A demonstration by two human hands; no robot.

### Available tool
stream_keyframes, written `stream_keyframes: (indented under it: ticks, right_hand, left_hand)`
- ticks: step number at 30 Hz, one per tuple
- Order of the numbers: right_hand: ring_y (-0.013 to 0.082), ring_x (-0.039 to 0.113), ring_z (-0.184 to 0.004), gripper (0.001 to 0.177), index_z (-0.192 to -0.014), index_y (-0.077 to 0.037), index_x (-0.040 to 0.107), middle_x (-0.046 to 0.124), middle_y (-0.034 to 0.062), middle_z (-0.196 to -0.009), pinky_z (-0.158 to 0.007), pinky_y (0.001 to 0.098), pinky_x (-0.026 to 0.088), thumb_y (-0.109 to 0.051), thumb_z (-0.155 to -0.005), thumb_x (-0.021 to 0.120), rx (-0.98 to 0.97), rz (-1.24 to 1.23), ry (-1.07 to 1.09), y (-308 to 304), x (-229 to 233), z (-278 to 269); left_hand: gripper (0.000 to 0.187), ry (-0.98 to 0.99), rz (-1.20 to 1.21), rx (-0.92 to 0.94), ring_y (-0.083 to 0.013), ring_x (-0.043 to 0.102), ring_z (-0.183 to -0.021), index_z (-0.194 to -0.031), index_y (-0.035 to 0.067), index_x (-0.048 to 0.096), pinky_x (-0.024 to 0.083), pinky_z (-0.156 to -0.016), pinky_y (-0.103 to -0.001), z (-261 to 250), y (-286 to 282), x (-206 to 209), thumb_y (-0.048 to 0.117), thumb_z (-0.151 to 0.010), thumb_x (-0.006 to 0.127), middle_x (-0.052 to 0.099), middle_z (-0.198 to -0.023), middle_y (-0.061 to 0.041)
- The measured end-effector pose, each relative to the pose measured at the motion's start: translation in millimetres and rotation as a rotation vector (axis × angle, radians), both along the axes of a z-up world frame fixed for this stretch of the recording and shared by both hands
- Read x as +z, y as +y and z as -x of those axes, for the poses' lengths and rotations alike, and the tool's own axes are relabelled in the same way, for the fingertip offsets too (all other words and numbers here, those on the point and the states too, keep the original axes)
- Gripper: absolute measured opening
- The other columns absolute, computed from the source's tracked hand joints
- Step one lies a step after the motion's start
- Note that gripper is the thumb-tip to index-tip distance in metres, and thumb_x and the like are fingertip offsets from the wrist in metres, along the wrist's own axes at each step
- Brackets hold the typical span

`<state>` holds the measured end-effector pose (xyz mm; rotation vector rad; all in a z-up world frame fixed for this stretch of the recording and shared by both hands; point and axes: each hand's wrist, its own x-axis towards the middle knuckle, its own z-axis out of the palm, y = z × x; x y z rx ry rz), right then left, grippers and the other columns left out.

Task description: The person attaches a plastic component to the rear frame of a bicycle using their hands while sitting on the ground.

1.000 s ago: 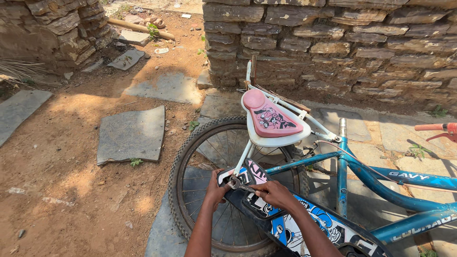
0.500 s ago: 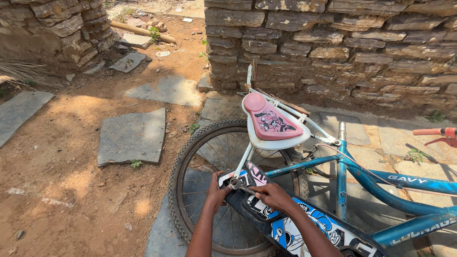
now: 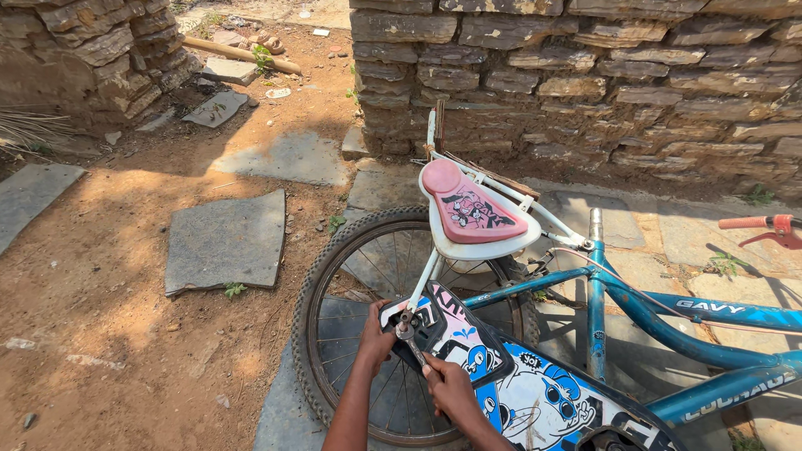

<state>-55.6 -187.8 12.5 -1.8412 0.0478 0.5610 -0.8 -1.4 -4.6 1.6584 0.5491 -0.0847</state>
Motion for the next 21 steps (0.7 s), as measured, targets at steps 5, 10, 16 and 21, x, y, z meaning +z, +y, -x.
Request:
stream_keyframes:
  ticks: [5, 10, 16, 21]
  right_hand:
    - [0.0103, 0.047, -0.043, 0.048, -0.147, -0.011, 0.056, 0.052, -0.0018, -0.06, -0.043, 0.0305, 0.044, -0.02, -0.1, 0.059, -0.099, -0.091, 0.022, -20, -9, 4]
    - [0.0112, 0.049, -0.039, 0.047, -0.145, -0.01, 0.059, 0.055, 0.002, -0.057, -0.042, 0.0329, 0.044, -0.021, -0.099, 0.059, -0.078, 0.04, -0.207, -36, 5, -37]
    - [0.013, 0.06, -0.041, 0.046, -0.144, -0.013, 0.06, 0.058, 0.0043, -0.056, -0.047, 0.0339, 0.05, -0.024, -0.099, 0.06, -0.087, 0.117, -0.293, -34, 10, -59]
    - [0.0131, 0.06, -0.042, 0.045, -0.142, -0.017, 0.062, 0.059, 0.0045, -0.055, -0.048, 0.0322, 0.05, -0.022, -0.098, 0.061, -0.116, 0.102, -0.286, -34, 9, -58]
  left_hand:
    - [0.069, -0.03, -0.239, 0.045, -0.0278, 0.056, -0.126, -0.137, 0.033, 0.057, 0.048, -0.102, -0.04, 2, 1, -4, 0.025, -0.076, 0.087, 0.054, -0.126, -0.007]
    - [0.072, 0.024, -0.244, 0.022, -0.0269, 0.054, -0.129, -0.138, 0.035, 0.056, 0.047, -0.105, -0.042, 2, 1, 9, 0.029, -0.074, 0.087, 0.055, -0.13, -0.005]
    - [0.066, -0.081, -0.643, -0.047, -0.0245, 0.05, -0.129, -0.133, 0.033, 0.059, 0.038, -0.1, -0.048, 13, -2, 43, 0.025, -0.074, 0.088, 0.053, -0.133, 0.001]
    - [0.037, -0.398, -0.871, -0.231, -0.0232, 0.061, -0.114, -0.114, 0.025, 0.069, 0.047, -0.091, -0.045, 7, -2, 30, 0.013, -0.08, 0.08, 0.065, -0.112, 0.002]
